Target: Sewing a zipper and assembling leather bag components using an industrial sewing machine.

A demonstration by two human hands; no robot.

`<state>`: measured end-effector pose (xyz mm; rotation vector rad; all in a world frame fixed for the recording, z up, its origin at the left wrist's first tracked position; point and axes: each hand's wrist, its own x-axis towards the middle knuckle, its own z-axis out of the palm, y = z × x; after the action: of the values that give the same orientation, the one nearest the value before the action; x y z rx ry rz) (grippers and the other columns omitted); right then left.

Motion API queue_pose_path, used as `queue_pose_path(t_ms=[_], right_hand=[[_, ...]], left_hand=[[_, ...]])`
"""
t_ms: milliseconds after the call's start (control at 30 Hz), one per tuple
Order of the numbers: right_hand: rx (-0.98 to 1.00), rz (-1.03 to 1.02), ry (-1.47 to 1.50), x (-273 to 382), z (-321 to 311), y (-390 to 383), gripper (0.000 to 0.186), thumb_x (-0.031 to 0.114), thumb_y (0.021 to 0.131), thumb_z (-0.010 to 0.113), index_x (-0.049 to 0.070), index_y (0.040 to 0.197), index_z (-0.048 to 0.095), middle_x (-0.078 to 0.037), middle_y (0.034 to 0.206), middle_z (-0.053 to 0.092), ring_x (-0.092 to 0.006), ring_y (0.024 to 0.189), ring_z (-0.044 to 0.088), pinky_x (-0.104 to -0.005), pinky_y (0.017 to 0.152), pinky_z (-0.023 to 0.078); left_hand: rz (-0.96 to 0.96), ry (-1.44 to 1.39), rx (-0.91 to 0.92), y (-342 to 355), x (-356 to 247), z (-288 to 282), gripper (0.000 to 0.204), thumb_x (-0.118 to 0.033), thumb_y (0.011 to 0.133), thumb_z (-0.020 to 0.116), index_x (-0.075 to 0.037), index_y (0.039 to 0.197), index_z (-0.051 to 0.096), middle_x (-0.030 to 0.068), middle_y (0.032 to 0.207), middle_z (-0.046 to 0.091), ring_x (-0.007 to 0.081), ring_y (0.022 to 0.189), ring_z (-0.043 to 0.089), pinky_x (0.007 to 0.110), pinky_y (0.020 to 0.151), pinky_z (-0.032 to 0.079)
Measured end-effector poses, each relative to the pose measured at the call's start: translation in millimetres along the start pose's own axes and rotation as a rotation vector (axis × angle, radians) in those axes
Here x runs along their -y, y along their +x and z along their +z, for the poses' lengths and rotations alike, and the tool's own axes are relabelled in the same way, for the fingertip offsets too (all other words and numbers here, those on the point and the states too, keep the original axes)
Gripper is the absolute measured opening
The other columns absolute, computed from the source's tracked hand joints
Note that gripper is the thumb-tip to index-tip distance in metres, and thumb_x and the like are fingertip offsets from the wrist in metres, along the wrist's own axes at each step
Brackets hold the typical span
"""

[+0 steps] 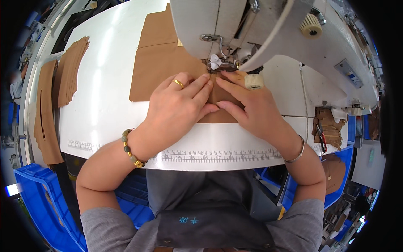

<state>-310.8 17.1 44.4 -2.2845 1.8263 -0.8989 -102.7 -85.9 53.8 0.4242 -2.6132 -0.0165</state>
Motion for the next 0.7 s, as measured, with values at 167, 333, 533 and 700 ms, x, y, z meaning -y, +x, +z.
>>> queue_pose_path(t_ms=[167,333,533,700], right_hand=[[-0.037,0.017,0.084,0,-3,2,0.038,0.022,0.091,0.078,0.002,0.123,0.071,-0.017,0.115,0.071,-0.0363,0.112,0.065,-0.0443,0.102,0.05],[-0.102,0.244,0.882,-14,-11,1,0.03,0.018,0.095,0.074,0.003,0.122,0.074,-0.012,0.105,0.073,-0.0262,0.103,0.068,-0.0392,0.101,0.049],[-0.191,0.189,0.597,-18,-15,-1,0.022,0.014,0.095,0.073,0.006,0.115,0.077,-0.011,0.098,0.076,-0.0248,0.091,0.071,-0.0427,0.1,0.054],[-0.124,-0.081,0.026,-2,-8,-5,0.025,0.017,0.093,0.074,0.005,0.115,0.076,-0.012,0.108,0.076,-0.0298,0.101,0.072,-0.0497,0.107,0.052]], left_hand=[[-0.043,0.018,0.0,-2,-2,-2,0.052,-0.037,0.082,0.082,-0.004,0.122,0.076,0.0075,0.127,0.074,0.0275,0.116,0.066,0.04,0.098,0.056],[-0.063,-0.013,0.028,-3,-2,-2,0.054,-0.039,0.081,0.082,-0.006,0.123,0.075,0.0059,0.128,0.073,0.0284,0.119,0.066,0.04,0.1,0.055],[-0.056,-0.005,0.025,-2,0,-2,0.056,-0.04,0.081,0.082,-0.006,0.125,0.075,0.005,0.128,0.073,0.0285,0.119,0.066,0.04,0.1,0.055],[-0.044,0.006,0.046,-2,0,-3,0.056,-0.039,0.082,0.081,-0.006,0.126,0.075,0.0053,0.129,0.073,0.0286,0.12,0.066,0.04,0.101,0.054]])
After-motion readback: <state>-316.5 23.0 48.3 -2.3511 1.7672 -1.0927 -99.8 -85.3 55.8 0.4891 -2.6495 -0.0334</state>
